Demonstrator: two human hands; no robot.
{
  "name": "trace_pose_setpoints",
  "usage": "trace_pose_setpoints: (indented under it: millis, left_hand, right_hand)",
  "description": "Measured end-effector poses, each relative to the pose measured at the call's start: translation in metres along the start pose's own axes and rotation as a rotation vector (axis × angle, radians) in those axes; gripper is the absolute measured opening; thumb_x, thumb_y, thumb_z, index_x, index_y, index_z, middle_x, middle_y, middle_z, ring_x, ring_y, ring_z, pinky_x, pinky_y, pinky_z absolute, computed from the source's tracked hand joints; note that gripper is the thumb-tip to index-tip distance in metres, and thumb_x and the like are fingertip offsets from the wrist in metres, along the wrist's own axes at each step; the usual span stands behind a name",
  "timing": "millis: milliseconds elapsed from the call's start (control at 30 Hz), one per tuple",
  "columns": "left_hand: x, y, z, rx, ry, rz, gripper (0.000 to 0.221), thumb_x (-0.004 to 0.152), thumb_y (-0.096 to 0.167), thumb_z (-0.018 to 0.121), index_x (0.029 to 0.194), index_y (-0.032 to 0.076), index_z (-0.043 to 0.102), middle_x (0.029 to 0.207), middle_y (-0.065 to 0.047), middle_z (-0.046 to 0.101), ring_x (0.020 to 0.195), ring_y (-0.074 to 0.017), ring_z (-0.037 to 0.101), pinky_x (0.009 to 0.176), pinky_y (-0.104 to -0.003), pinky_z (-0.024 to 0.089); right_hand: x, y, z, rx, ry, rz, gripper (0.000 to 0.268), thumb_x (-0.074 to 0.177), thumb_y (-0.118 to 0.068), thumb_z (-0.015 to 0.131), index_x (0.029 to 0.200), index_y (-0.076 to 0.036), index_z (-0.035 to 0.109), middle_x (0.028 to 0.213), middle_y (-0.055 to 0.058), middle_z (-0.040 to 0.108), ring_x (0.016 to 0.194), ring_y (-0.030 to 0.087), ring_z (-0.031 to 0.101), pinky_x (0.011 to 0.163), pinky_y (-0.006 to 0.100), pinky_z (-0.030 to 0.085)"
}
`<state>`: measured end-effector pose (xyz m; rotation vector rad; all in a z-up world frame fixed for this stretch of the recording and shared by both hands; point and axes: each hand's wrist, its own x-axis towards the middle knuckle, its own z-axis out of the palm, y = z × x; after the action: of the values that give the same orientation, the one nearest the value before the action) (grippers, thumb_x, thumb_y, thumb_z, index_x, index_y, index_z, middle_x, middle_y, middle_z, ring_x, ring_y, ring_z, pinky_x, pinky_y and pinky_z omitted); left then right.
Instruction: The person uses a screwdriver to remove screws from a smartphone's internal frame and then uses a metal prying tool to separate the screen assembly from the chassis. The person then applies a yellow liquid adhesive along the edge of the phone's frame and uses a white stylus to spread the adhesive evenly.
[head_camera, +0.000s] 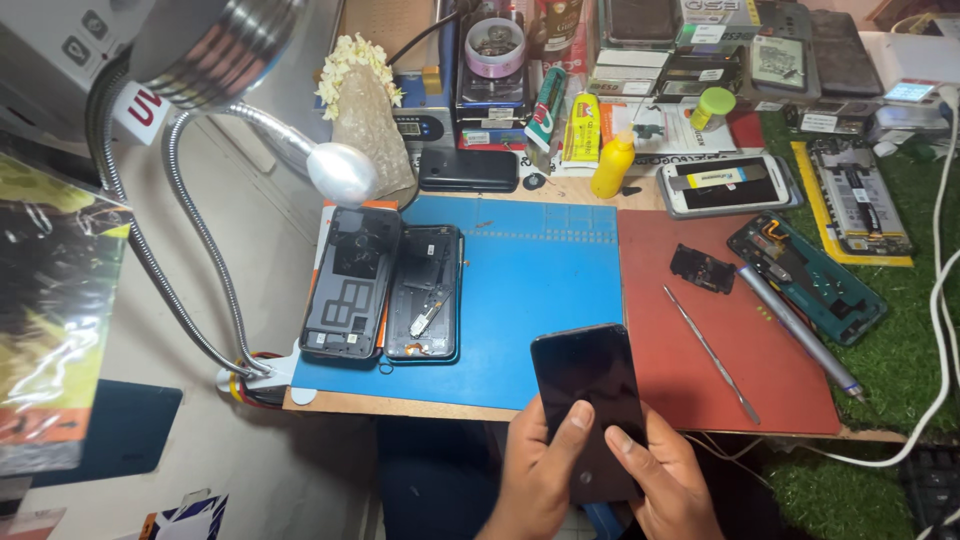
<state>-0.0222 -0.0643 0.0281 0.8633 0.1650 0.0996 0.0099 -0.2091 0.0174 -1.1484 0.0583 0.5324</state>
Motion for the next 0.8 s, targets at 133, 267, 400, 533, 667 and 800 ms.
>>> trace_pose_setpoints:
  millis: [133, 267, 400, 533, 667, 800]
  left_hand:
    - [-0.004, -0.004, 0.002, 0.0, 0.027, 0.033, 0.029, 0.103, 0.019, 0.061, 0.12, -0.004, 0.066, 0.107, -0.008, 0.074, 0.097, -0.0105, 0.067, 0.086, -0.027, 0.054]
    - [-0.009, -0.004, 0.001, 0.093, 0.033, 0.065, 0.03, 0.104, 0.018, 0.06, 0.12, -0.006, 0.067, 0.106, -0.01, 0.075, 0.095, -0.0122, 0.068, 0.084, -0.029, 0.055]
    - [-0.012, 0.001, 0.0, 0.11, -0.006, 0.075, 0.032, 0.103, 0.018, 0.059, 0.124, -0.006, 0.065, 0.109, -0.01, 0.074, 0.099, -0.0122, 0.067, 0.088, -0.029, 0.054]
    - [-0.013, 0.005, -0.004, 0.193, -0.076, 0.133, 0.034, 0.105, 0.021, 0.059, 0.127, -0.006, 0.063, 0.11, -0.01, 0.073, 0.101, -0.0127, 0.065, 0.089, -0.03, 0.053]
    - [-0.016, 0.005, -0.011, 0.271, -0.164, 0.166, 0.036, 0.108, 0.025, 0.058, 0.126, -0.006, 0.064, 0.107, -0.01, 0.073, 0.101, -0.0139, 0.068, 0.09, -0.03, 0.054]
    - [-0.016, 0.002, -0.017, 0.37, -0.179, 0.225, 0.034, 0.106, 0.023, 0.062, 0.123, -0.007, 0.065, 0.099, -0.011, 0.072, 0.092, -0.0147, 0.068, 0.082, -0.03, 0.054]
  right_hand:
    - [0.001, 0.006, -0.003, -0.029, -0.001, 0.008, 0.056, 0.093, -0.013, 0.055, 0.144, 0.01, 0.051, 0.129, 0.022, 0.067, 0.12, 0.025, 0.065, 0.099, 0.038, 0.05]
    - [-0.001, 0.01, -0.003, 0.016, 0.037, 0.068, 0.057, 0.092, -0.012, 0.055, 0.145, 0.009, 0.049, 0.129, 0.022, 0.067, 0.12, 0.027, 0.064, 0.1, 0.041, 0.05]
    - [-0.003, 0.015, -0.006, -0.006, -0.005, 0.018, 0.058, 0.092, -0.011, 0.054, 0.145, 0.009, 0.047, 0.134, 0.022, 0.062, 0.126, 0.027, 0.06, 0.104, 0.042, 0.047]
    - [-0.002, 0.025, -0.018, -0.03, -0.04, -0.011, 0.058, 0.092, -0.011, 0.054, 0.145, 0.012, 0.047, 0.132, 0.024, 0.06, 0.128, 0.029, 0.058, 0.107, 0.045, 0.046]
    - [-0.003, 0.036, -0.036, -0.028, -0.058, 0.013, 0.06, 0.089, -0.013, 0.056, 0.143, 0.011, 0.044, 0.129, 0.024, 0.062, 0.126, 0.03, 0.06, 0.107, 0.047, 0.045]
    - [-0.003, 0.048, -0.048, -0.042, -0.039, 0.003, 0.06, 0.088, -0.013, 0.059, 0.141, 0.012, 0.047, 0.125, 0.024, 0.063, 0.125, 0.03, 0.061, 0.108, 0.049, 0.045]
